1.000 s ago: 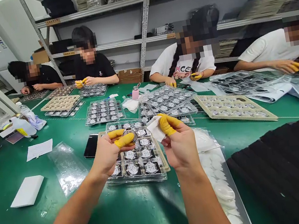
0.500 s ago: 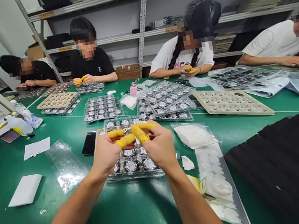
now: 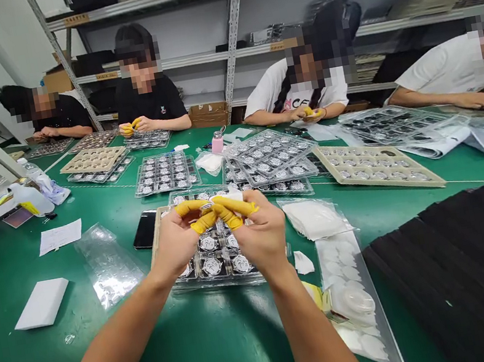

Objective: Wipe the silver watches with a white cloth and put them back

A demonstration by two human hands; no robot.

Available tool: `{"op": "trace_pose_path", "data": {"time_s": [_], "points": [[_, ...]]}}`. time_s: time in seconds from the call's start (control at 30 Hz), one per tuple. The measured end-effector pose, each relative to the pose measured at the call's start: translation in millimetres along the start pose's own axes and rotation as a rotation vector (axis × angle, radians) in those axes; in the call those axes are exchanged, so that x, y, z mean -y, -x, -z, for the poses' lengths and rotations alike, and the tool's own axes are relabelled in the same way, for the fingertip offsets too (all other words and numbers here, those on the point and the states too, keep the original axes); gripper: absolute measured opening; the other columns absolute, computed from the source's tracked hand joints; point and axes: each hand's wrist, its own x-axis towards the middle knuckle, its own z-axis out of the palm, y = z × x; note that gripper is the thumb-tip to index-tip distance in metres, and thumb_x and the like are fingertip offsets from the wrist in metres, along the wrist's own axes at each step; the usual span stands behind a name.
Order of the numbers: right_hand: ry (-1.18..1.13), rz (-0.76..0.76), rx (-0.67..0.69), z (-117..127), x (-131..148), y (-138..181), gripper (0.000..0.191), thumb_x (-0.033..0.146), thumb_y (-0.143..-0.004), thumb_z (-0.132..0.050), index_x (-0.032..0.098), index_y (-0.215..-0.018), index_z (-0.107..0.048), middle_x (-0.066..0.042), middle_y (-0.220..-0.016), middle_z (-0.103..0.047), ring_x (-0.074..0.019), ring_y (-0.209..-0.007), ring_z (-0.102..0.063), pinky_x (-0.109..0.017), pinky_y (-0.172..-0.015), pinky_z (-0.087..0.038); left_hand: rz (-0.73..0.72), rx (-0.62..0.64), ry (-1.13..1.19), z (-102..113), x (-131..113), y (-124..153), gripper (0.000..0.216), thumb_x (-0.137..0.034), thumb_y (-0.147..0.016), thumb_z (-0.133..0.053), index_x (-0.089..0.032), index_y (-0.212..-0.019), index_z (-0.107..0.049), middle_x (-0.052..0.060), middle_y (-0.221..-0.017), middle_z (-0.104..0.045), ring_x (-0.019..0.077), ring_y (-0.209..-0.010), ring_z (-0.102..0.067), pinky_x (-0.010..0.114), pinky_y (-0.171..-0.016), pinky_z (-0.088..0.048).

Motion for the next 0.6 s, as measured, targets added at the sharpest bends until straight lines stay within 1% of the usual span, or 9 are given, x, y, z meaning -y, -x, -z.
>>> {"op": "trace_pose_path", "data": {"time_s": [0.03,0.1,0.17,0.27,0.33,0.4,0.5,0.57,0.6], "points": [[0.082,0.111,0.005,0.5,0.6,0.5,0.012,0.034,-0.086,-0.076,0.029,-0.092,-0.084,-0.004,-0.086,-0.074,-0.0180,-0.080,-0.062,-0.035,-0.072,-0.051,-0.028,-0.001,-0.099,1.8,1.7,0.7,0.024,-0.020,-0.075,-0.085,-0.017,-0.098,-0.080,0.008,-0.102,-0.080,0.0215,-0.097,-0.074,0.039,-0.096,-0.060],[0.194,0.283,0.019,0.3,0.1,1.0,0.015,0.025,-0.088,-0.070,0.032,-0.090,-0.084,-0.004,-0.086,-0.075,-0.0185,-0.080,-0.061,-0.036,-0.072,-0.051,-0.075,-0.018,-0.281,4.8,5.1,2.6,0.024,-0.018,-0.077,-0.082,-0.019,-0.101,-0.083,0.008,-0.104,-0.082,0.0242,-0.099,-0.075,0.041,-0.097,-0.059],[0.230,0.351,0.019,-0.6,-1.7,0.8,0.020,0.021,-0.088,-0.068,0.033,-0.088,-0.084,-0.003,-0.086,-0.076,-0.0191,-0.080,-0.060,-0.037,-0.071,-0.050,-0.107,-0.051,-0.354,5.9,8.4,4.6,0.027,-0.016,-0.077,-0.082,-0.021,-0.103,-0.084,0.008,-0.105,-0.082,0.0252,-0.099,-0.076,0.040,-0.096,-0.060],[0.238,0.306,-0.033,-3.0,-4.9,0.8,0.016,0.024,-0.088,-0.071,0.033,-0.089,-0.084,-0.003,-0.083,-0.075,-0.0193,-0.078,-0.059,-0.036,-0.070,-0.050,-0.109,-0.108,-0.262,2.7,11.8,6.3,0.027,-0.017,-0.075,-0.085,-0.022,-0.101,-0.084,0.007,-0.105,-0.083,0.0242,-0.099,-0.077,0.039,-0.095,-0.062],[0.222,0.240,-0.090,-5.7,-7.0,1.6,0.010,0.029,-0.087,-0.075,0.030,-0.090,-0.084,-0.003,-0.079,-0.072,-0.0189,-0.077,-0.059,-0.035,-0.068,-0.049,-0.104,-0.137,-0.166,-1.1,11.6,6.7,0.024,-0.018,-0.074,-0.085,-0.021,-0.098,-0.084,0.007,-0.103,-0.083,0.0229,-0.098,-0.077,0.038,-0.095,-0.063],[0.201,0.156,-0.141,-8.6,-8.9,2.8,0.010,0.035,-0.085,-0.077,0.027,-0.086,-0.084,-0.003,-0.073,-0.068,-0.0179,-0.074,-0.057,-0.033,-0.065,-0.046,-0.102,-0.168,-0.079,-4.1,10.0,6.1,0.023,-0.017,-0.073,-0.085,-0.019,-0.095,-0.083,0.006,-0.101,-0.083,0.0216,-0.096,-0.077,0.037,-0.095,-0.063],[0.188,0.025,-0.102,-10.1,-10.6,4.2,0.020,0.039,-0.086,-0.075,0.023,-0.080,-0.083,-0.002,-0.069,-0.060,-0.0143,-0.064,-0.051,-0.029,-0.056,-0.038,-0.083,-0.210,0.009,-5.2,8.6,2.7,0.022,-0.013,-0.071,-0.085,-0.017,-0.092,-0.082,0.005,-0.098,-0.082,0.0201,-0.094,-0.077,0.037,-0.095,-0.062],[0.253,-0.002,-0.058,-7.7,-10.6,3.7,0.021,0.039,-0.086,-0.073,0.022,-0.079,-0.082,-0.001,-0.068,-0.058,-0.0127,-0.060,-0.046,-0.029,-0.055,-0.034,-0.020,-0.224,0.079,-5.0,9.4,-0.7,0.023,-0.011,-0.069,-0.085,-0.015,-0.091,-0.079,0.005,-0.094,-0.081,0.0189,-0.092,-0.075,0.038,-0.095,-0.062],[0.293,-0.008,-0.055,-5.8,-10.6,2.8,0.020,0.039,-0.086,-0.073,0.022,-0.079,-0.082,-0.001,-0.068,-0.058,-0.0131,-0.061,-0.046,-0.029,-0.056,-0.035,0.032,-0.230,0.134,-5.0,9.9,-2.4,0.023,-0.009,-0.069,-0.085,-0.015,-0.090,-0.077,0.004,-0.092,-0.079,0.0182,-0.091,-0.075,0.038,-0.095,-0.062]]}}
